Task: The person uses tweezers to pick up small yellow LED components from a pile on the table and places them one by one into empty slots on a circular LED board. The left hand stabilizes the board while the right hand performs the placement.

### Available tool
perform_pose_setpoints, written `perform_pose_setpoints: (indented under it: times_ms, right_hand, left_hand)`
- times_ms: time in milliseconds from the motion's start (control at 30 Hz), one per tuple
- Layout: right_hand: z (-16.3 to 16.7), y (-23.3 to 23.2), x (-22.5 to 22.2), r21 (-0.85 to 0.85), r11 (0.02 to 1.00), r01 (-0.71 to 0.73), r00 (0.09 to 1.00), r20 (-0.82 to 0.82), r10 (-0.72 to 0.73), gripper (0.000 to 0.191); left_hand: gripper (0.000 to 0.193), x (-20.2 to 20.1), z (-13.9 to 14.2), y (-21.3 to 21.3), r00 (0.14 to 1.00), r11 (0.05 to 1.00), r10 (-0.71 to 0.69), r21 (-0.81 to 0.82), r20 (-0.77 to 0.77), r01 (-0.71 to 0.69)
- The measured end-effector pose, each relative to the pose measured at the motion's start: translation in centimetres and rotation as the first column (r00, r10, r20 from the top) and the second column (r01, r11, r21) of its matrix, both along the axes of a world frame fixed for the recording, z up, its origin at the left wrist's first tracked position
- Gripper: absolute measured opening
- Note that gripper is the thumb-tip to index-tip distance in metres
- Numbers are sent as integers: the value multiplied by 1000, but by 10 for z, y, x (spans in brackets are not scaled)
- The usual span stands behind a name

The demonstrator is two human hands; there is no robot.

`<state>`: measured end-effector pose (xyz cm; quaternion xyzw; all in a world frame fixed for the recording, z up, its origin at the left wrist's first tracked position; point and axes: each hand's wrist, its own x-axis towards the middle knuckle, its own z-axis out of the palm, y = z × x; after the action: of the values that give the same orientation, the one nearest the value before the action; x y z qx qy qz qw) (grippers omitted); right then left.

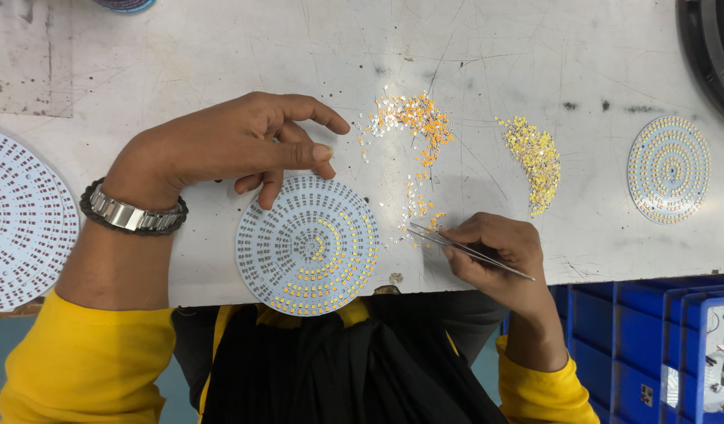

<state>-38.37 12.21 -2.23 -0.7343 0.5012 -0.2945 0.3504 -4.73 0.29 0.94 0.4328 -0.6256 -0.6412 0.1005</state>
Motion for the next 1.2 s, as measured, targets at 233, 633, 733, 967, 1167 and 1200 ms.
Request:
perform_pose_setpoints:
  times_ms: [233,633,733,967,1167,1200]
  right_hand:
    - [0,-2,0,-49,995,-87,996,4,87,16]
    - [0,1,1,-10,998,-68,998,-14,68,14]
    - [0,3,11,41,992,-117,993,33,116,11]
    - [-1,1,40,34,963,-266,963,53,264,13]
    - [1,5,51,11,955,-297,955,23,297,15]
    - [1,5,52,10,952,-306,952,12,306,16]
  left_hand:
    - [66,0,-1,1,1000,1000,1,-10,1,-1]
    - [63,2,-2,1,999,1000,-14,-1,-41,14]
    - [58,5,-1,2,999,999,-24,-35,-43,22]
    - [63,4,-4,7,995,989,-88,-119,-40,83]
    - [64,0,-8,11,995,991,-96,-95,-40,92]
    - [65,1,-8,11,994,991,-96,-96,-43,91]
